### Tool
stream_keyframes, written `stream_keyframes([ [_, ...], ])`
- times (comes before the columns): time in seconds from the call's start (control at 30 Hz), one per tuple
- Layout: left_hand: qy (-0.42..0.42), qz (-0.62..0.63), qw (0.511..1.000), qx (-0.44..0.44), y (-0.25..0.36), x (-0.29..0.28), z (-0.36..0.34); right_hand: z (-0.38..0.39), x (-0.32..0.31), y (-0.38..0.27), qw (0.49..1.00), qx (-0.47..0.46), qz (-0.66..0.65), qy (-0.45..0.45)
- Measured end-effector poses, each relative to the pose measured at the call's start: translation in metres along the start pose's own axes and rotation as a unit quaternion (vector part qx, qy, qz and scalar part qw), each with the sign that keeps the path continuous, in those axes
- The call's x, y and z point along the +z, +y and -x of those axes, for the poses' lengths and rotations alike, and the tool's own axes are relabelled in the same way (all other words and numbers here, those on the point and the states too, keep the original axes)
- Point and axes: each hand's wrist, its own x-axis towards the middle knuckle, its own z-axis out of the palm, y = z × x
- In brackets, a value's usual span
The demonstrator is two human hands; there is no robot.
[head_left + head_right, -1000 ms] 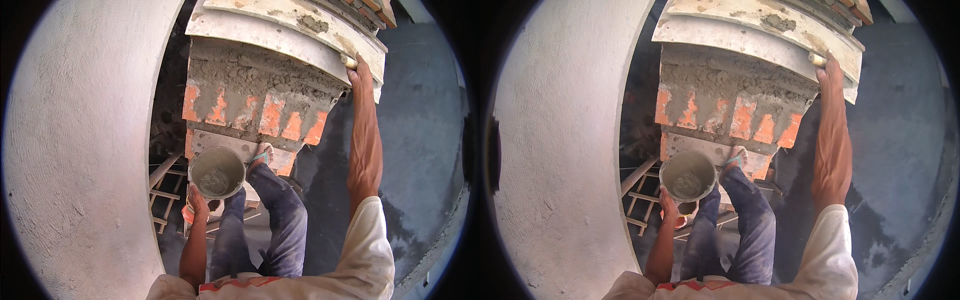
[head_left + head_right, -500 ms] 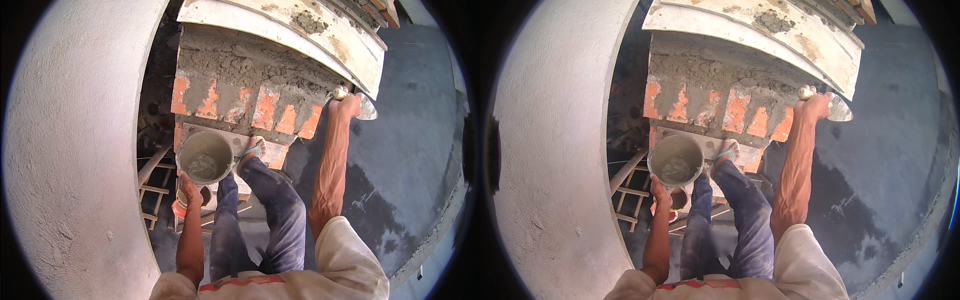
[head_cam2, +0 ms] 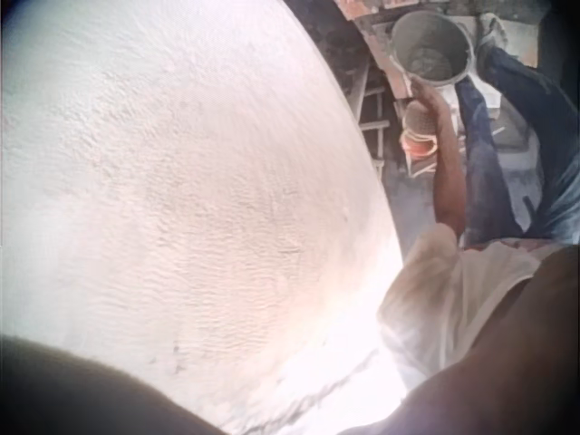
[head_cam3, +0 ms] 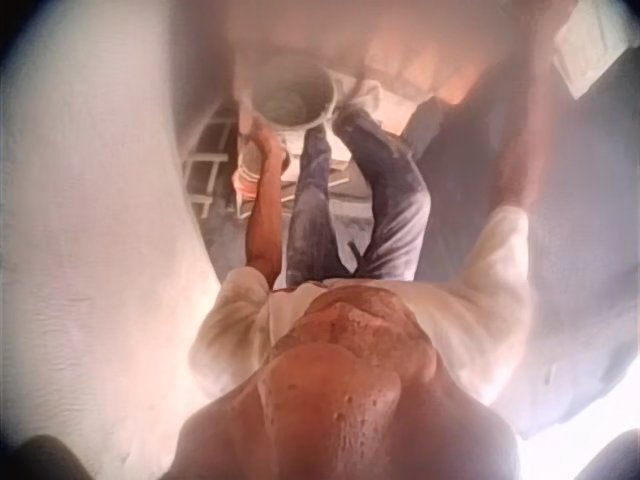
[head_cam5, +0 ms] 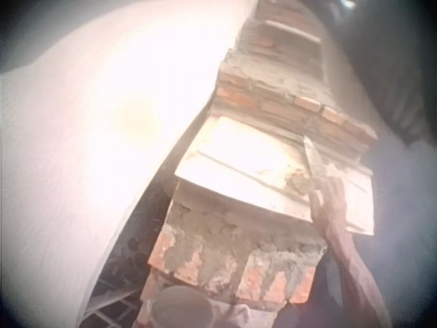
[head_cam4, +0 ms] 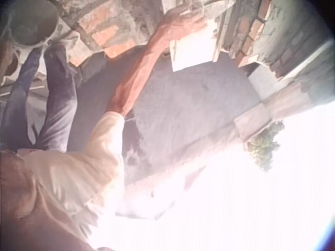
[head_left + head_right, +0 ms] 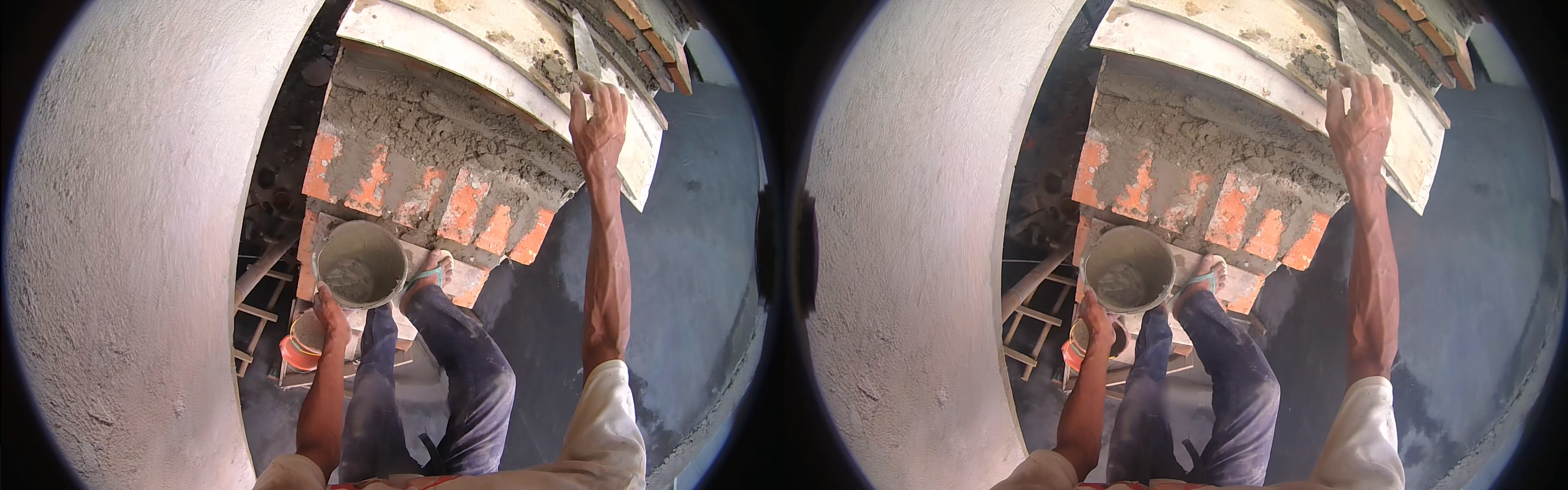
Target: The person scoops mortar from a bucket using a trowel and applies it to a brick wall. They place bricks onto the mortar, tap them into position, and scrape away excess mortar. The person also adjusts wooden planks used as temporary supports.
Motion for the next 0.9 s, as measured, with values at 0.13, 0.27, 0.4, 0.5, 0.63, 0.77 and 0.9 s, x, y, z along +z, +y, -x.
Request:
stream_keyframes([
  [0.13,-0.015,-0.057,0.998,0.023,-0.019,-0.002,-0.022,0.025,0.08,-0.127,0.951,0.041,-0.256,-0.167],
  [0.27,-0.036,-0.064,0.996,0.049,-0.009,0.01,-0.025,0.01,0.185,-0.192,0.938,-0.019,-0.162,-0.305],
  [0.4,-0.02,-0.048,0.998,0.022,-0.016,0.004,-0.037,-0.003,0.248,-0.223,0.94,-0.021,-0.111,-0.323],
  [0.5,-0.019,-0.083,0.994,0.066,-0.032,-0.011,-0.042,-0.002,0.255,-0.23,0.953,-0.02,-0.111,-0.283],
  [0.63,0.015,-0.163,0.979,0.123,-0.103,-0.058,-0.031,-0.015,0.26,-0.225,0.94,-0.069,-0.083,-0.323],
  [0.77,-0.006,0.116,0.993,-0.033,-0.055,-0.042,0.018,-0.022,0.256,-0.222,0.941,-0.093,-0.028,-0.326],
  [0.9,0.044,0.022,0.996,-0.08,-0.059,-0.08,0.056,0.009,0.219,-0.229,0.942,0.036,-0.174,-0.286],
])
